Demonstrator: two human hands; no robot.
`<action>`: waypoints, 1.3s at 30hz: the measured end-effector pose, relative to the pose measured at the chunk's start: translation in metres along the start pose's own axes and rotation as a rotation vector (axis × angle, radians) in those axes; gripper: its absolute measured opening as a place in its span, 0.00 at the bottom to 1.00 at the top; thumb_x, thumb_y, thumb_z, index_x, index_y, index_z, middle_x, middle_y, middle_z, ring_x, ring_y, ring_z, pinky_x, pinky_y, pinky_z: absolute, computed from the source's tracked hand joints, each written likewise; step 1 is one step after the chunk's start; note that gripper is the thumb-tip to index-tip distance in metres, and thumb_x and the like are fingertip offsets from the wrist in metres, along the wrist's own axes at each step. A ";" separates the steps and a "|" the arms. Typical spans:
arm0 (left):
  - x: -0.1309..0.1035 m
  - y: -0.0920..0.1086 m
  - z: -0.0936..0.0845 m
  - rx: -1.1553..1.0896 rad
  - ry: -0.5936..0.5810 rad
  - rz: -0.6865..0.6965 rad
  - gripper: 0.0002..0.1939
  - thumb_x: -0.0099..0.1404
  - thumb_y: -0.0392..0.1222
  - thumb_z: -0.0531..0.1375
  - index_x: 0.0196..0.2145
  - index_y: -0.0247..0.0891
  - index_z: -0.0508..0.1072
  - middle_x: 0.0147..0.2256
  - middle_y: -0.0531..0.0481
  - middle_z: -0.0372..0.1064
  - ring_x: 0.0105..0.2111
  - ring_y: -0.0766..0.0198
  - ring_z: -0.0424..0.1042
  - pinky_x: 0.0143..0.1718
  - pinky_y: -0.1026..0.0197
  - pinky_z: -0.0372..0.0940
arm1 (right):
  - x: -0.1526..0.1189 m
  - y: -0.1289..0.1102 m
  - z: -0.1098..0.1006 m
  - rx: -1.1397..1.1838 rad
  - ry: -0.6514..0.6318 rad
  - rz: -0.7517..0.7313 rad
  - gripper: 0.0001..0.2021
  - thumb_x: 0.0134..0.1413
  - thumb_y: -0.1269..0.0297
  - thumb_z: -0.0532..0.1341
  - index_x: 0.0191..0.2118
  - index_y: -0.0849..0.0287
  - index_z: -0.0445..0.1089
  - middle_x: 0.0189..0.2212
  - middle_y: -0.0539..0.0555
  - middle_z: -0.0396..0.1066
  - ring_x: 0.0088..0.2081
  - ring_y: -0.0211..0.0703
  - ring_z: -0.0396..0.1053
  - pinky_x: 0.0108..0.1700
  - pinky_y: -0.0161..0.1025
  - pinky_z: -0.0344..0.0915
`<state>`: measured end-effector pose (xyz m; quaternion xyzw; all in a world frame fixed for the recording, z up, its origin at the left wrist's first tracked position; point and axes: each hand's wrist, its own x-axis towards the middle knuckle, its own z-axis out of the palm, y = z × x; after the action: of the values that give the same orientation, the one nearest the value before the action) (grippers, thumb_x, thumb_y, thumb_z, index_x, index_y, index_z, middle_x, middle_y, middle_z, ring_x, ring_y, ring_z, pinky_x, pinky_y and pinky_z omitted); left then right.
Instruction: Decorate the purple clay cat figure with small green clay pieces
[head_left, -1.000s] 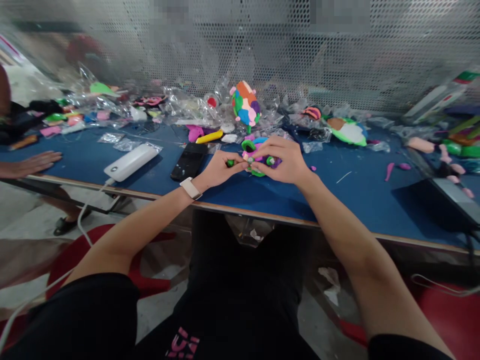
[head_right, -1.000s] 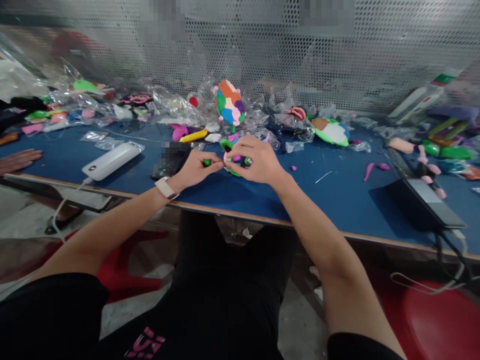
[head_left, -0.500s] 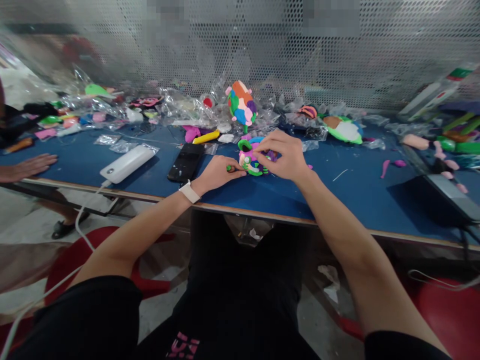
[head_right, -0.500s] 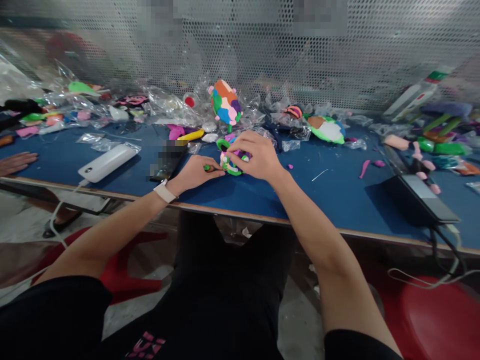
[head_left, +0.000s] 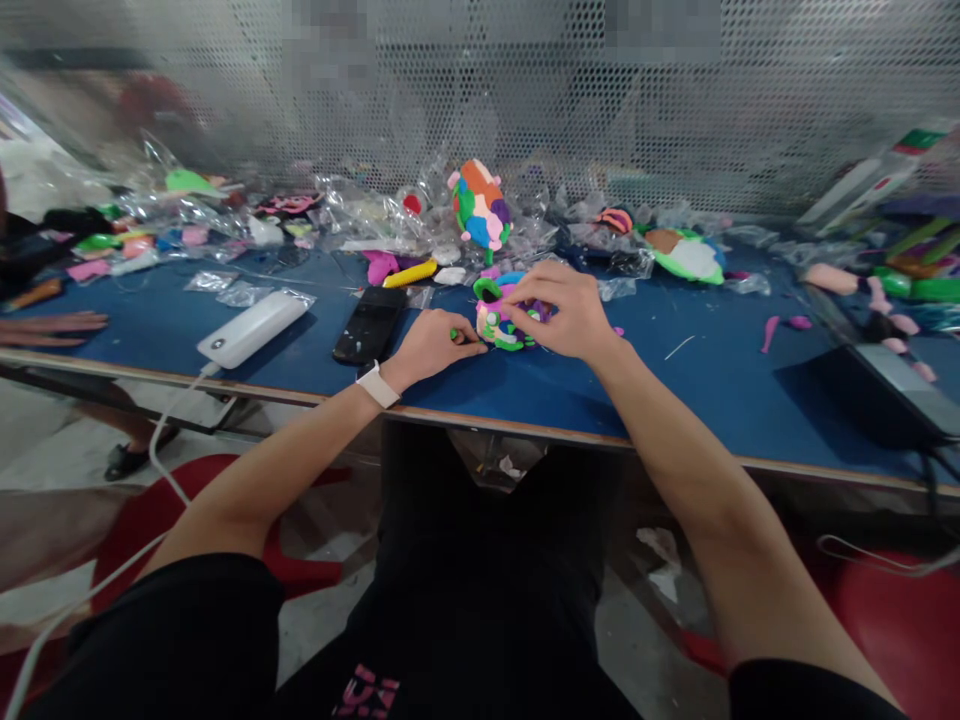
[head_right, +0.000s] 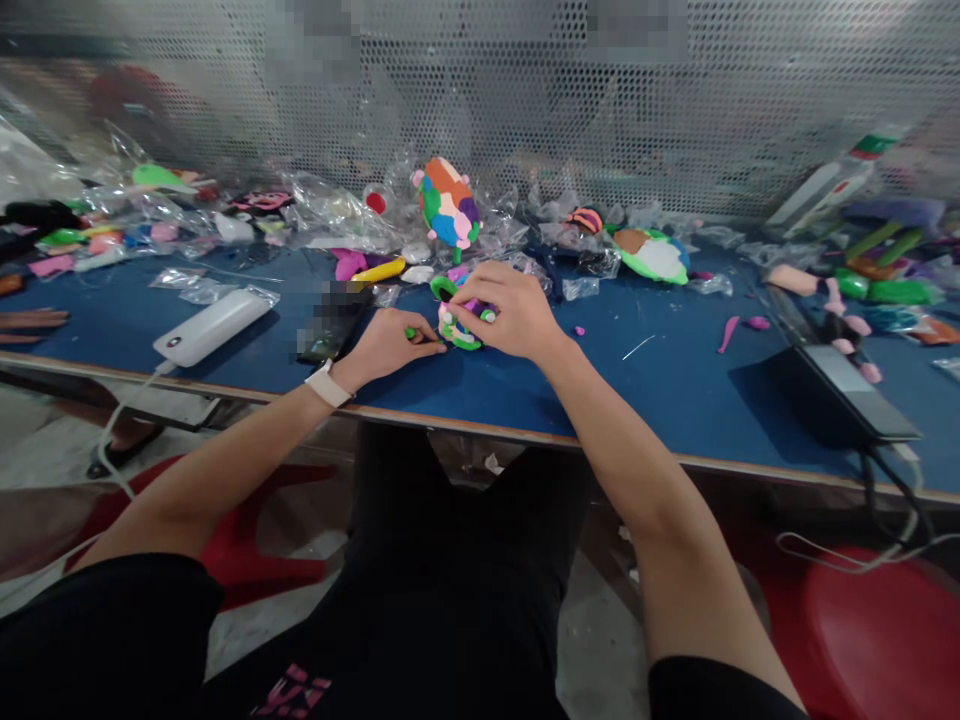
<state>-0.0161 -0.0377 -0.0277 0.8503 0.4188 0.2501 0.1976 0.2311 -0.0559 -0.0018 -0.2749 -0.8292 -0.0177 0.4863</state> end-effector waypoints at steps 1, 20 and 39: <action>0.000 0.000 0.000 -0.015 0.005 0.008 0.09 0.63 0.48 0.73 0.33 0.40 0.85 0.28 0.54 0.78 0.26 0.69 0.69 0.32 0.63 0.57 | 0.000 0.000 0.000 -0.002 -0.006 0.004 0.05 0.65 0.61 0.68 0.37 0.51 0.80 0.35 0.51 0.81 0.38 0.45 0.77 0.44 0.45 0.74; -0.003 -0.004 -0.005 -0.108 -0.034 0.047 0.10 0.66 0.48 0.69 0.40 0.42 0.87 0.25 0.55 0.76 0.23 0.71 0.62 0.29 0.64 0.55 | 0.001 -0.001 0.000 0.007 -0.047 0.048 0.06 0.66 0.59 0.66 0.37 0.50 0.81 0.35 0.51 0.80 0.38 0.46 0.76 0.43 0.47 0.72; 0.003 -0.002 0.003 -0.260 -0.063 0.003 0.09 0.59 0.47 0.74 0.34 0.41 0.87 0.26 0.53 0.78 0.24 0.70 0.63 0.28 0.63 0.55 | -0.002 0.002 0.006 -0.003 -0.066 0.024 0.08 0.68 0.58 0.65 0.38 0.51 0.81 0.35 0.51 0.81 0.38 0.45 0.77 0.43 0.45 0.73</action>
<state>-0.0137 -0.0339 -0.0309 0.8256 0.3749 0.2759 0.3189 0.2277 -0.0530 -0.0074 -0.2860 -0.8415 -0.0039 0.4584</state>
